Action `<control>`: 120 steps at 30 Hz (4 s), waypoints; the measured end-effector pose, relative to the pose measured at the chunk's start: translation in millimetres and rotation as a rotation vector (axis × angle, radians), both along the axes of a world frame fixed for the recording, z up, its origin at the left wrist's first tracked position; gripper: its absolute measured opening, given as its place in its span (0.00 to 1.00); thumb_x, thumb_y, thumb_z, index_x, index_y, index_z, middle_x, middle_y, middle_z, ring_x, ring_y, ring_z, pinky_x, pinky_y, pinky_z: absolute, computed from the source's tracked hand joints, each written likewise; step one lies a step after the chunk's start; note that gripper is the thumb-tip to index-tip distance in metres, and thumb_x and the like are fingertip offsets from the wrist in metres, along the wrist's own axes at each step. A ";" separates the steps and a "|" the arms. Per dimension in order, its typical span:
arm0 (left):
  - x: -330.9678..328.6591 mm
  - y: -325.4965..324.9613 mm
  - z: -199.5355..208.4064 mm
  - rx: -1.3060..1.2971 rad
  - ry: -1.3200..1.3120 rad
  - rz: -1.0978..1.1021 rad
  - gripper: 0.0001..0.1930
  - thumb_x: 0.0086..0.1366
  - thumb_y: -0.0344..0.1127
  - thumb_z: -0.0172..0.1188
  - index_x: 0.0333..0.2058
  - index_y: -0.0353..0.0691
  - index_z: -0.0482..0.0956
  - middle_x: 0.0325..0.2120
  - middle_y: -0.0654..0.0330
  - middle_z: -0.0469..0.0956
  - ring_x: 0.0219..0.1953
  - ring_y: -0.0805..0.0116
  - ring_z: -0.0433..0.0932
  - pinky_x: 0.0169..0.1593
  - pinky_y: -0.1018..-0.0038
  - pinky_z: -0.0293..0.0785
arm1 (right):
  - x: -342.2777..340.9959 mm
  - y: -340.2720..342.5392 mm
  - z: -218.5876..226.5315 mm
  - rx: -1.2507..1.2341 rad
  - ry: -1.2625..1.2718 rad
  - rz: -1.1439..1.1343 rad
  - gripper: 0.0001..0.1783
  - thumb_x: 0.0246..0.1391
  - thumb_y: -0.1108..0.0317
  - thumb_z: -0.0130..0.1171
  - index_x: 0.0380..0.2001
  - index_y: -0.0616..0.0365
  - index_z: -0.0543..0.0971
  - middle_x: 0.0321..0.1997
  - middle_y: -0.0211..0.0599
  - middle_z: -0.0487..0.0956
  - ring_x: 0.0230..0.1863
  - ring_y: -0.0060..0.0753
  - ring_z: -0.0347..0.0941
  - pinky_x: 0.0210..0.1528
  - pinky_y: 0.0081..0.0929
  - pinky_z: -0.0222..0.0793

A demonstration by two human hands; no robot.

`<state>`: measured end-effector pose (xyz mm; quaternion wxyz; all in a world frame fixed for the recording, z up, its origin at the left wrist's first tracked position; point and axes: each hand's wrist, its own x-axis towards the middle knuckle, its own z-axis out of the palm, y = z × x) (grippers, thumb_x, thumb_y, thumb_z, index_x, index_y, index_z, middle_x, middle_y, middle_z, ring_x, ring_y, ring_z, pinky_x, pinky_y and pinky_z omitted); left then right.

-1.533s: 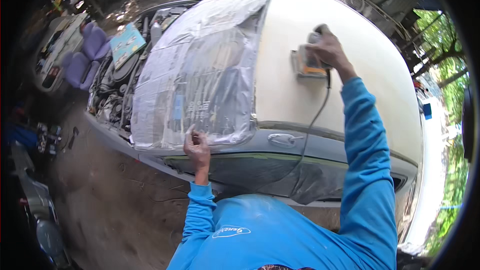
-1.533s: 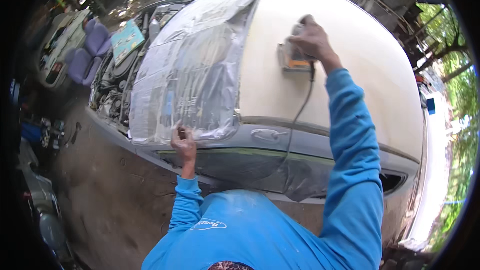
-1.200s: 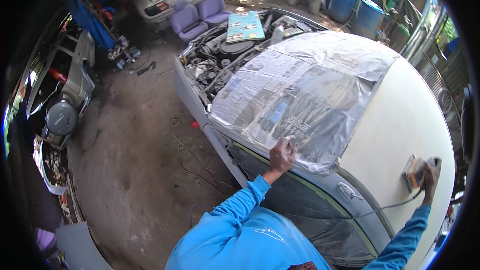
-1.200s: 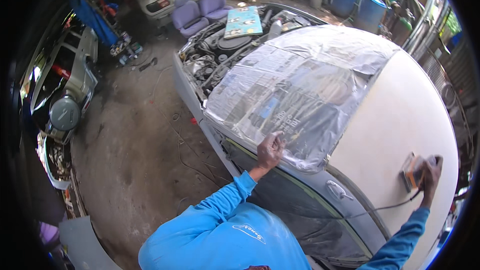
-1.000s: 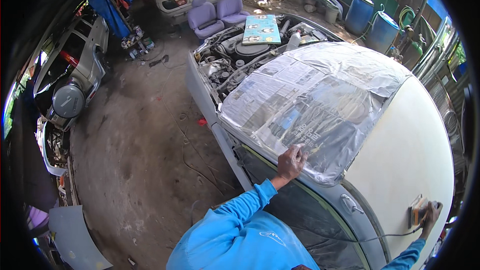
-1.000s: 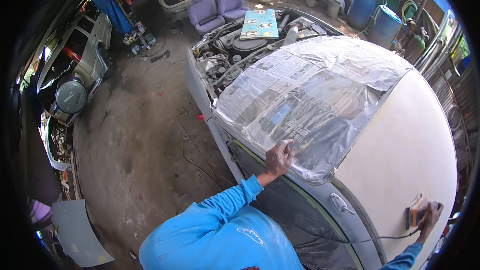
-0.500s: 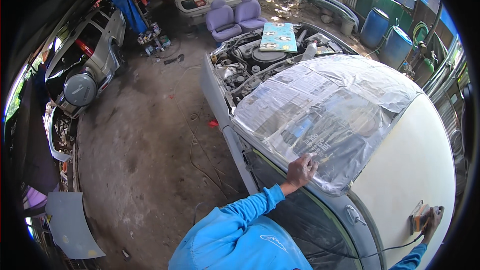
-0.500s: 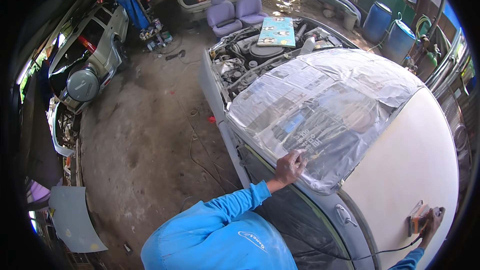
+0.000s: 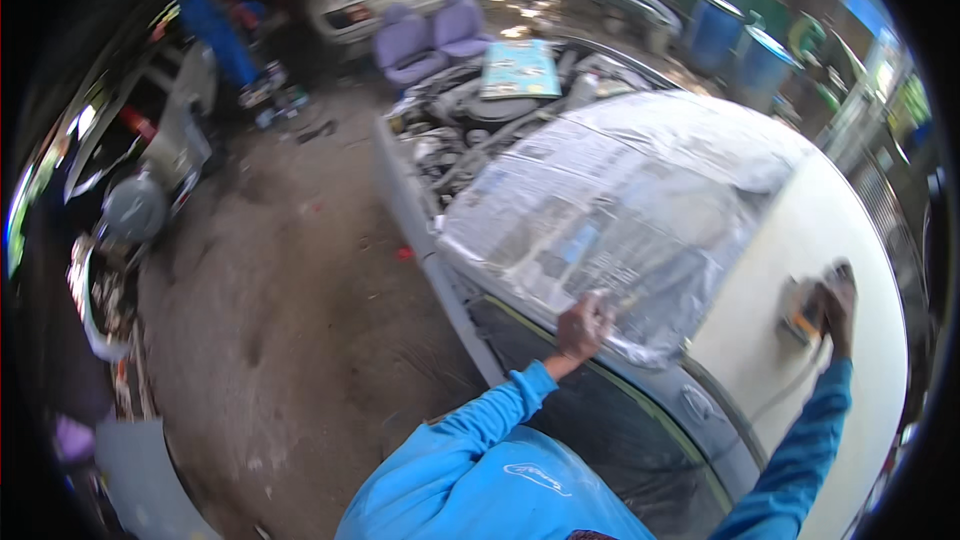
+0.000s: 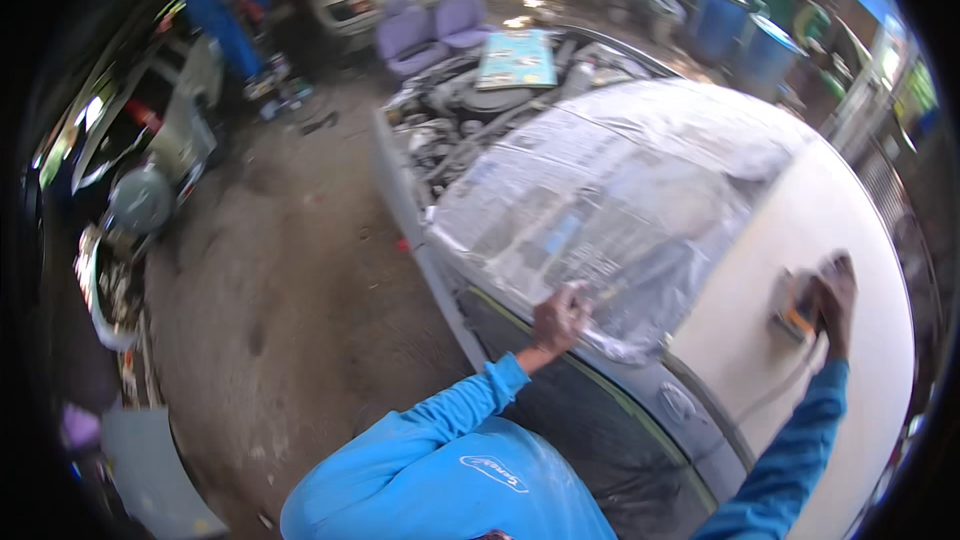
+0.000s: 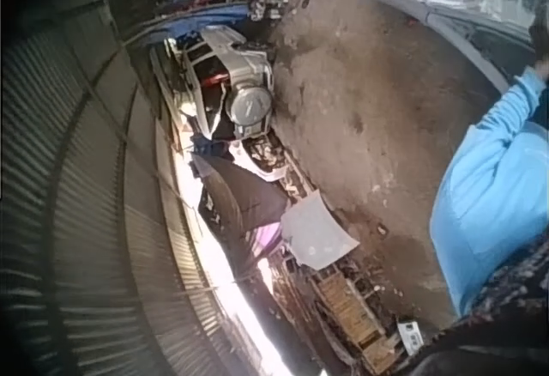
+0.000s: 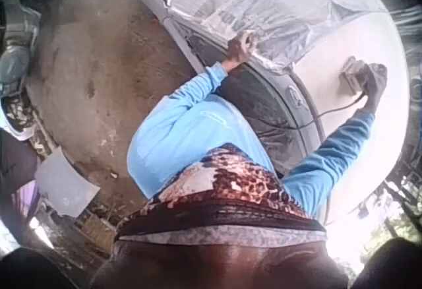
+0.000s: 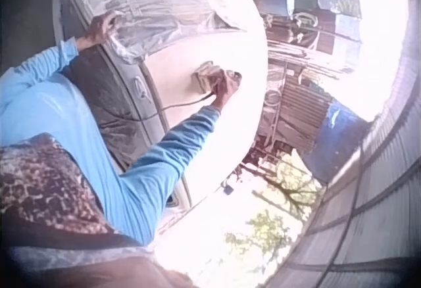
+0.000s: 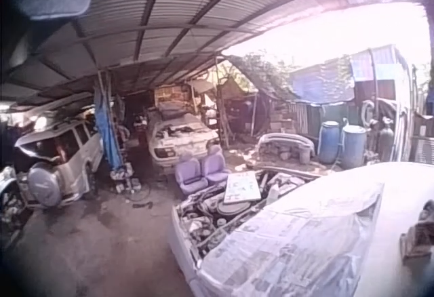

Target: Sanding the roof of a car using an electric orbital sander.

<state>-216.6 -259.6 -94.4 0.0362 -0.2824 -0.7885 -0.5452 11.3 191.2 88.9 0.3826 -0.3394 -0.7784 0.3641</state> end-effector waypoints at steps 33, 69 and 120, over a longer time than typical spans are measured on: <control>-75.6 10.9 -113.4 -0.248 1.024 0.019 0.20 0.69 0.32 0.61 0.58 0.40 0.74 0.50 0.44 0.77 0.39 0.51 0.84 0.36 0.62 0.83 | 390.8 -120.5 58.7 -0.188 -0.582 -1.044 0.39 0.39 0.49 0.71 0.55 0.54 0.75 0.54 0.51 0.81 0.55 0.50 0.79 0.59 0.36 0.73; -29.1 9.6 -41.8 -0.090 0.088 -0.215 0.15 0.74 0.31 0.52 0.54 0.28 0.77 0.49 0.47 0.80 0.46 0.56 0.79 0.50 0.66 0.74 | 343.3 -191.6 49.6 -0.081 -0.607 -0.902 0.36 0.41 0.48 0.70 0.53 0.51 0.76 0.50 0.45 0.83 0.53 0.46 0.80 0.59 0.37 0.74; 518.4 332.2 231.7 -0.304 1.034 -1.370 0.37 0.53 0.53 0.70 0.63 0.52 0.73 0.50 0.52 0.79 0.50 0.52 0.82 0.54 0.58 0.80 | 469.1 -244.9 -131.2 0.523 0.052 -1.400 0.06 0.50 0.79 0.51 0.31 0.60 0.76 0.36 0.42 0.79 0.43 0.48 0.76 0.49 0.37 0.71</control>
